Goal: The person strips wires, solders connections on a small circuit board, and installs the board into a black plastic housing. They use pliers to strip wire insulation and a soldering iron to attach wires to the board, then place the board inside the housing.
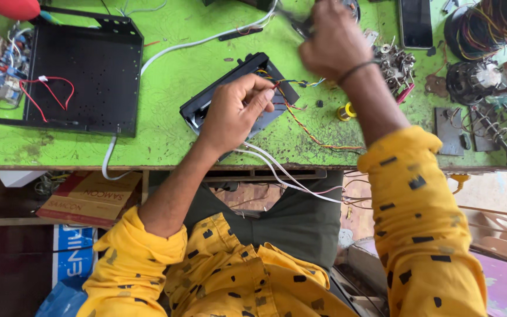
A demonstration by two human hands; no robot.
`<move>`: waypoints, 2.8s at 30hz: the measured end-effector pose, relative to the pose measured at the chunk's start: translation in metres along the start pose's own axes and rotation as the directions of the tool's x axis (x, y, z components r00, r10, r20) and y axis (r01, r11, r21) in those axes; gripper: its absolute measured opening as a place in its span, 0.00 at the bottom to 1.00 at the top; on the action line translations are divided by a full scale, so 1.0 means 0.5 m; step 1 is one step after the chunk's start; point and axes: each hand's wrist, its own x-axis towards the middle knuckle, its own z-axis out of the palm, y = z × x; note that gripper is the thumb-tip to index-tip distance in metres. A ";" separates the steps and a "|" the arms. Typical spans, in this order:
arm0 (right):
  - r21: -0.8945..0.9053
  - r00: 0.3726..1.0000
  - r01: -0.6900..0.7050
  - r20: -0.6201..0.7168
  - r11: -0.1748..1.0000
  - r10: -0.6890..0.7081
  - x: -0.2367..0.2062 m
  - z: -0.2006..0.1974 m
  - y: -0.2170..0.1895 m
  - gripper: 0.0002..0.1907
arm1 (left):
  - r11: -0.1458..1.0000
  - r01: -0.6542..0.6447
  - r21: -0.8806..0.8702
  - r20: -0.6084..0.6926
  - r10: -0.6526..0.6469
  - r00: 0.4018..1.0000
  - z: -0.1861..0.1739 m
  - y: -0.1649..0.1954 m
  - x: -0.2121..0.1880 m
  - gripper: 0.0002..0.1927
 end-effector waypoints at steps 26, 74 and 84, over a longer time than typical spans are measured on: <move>0.704 0.882 -0.449 0.251 0.550 0.399 -0.365 -0.034 -0.301 0.28 | 0.993 -0.037 0.115 0.344 -0.005 0.939 -0.001 -0.006 -0.011 0.09; 0.674 0.849 -0.509 0.290 0.535 0.442 -0.368 -0.007 -0.328 0.14 | 0.990 -0.031 0.140 0.328 -0.016 0.945 -0.007 -0.013 -0.016 0.07; 0.894 0.858 -0.425 0.348 0.141 0.378 -0.400 0.047 -0.328 0.09 | 0.986 0.011 0.166 0.377 -0.074 0.923 -0.008 -0.018 -0.014 0.08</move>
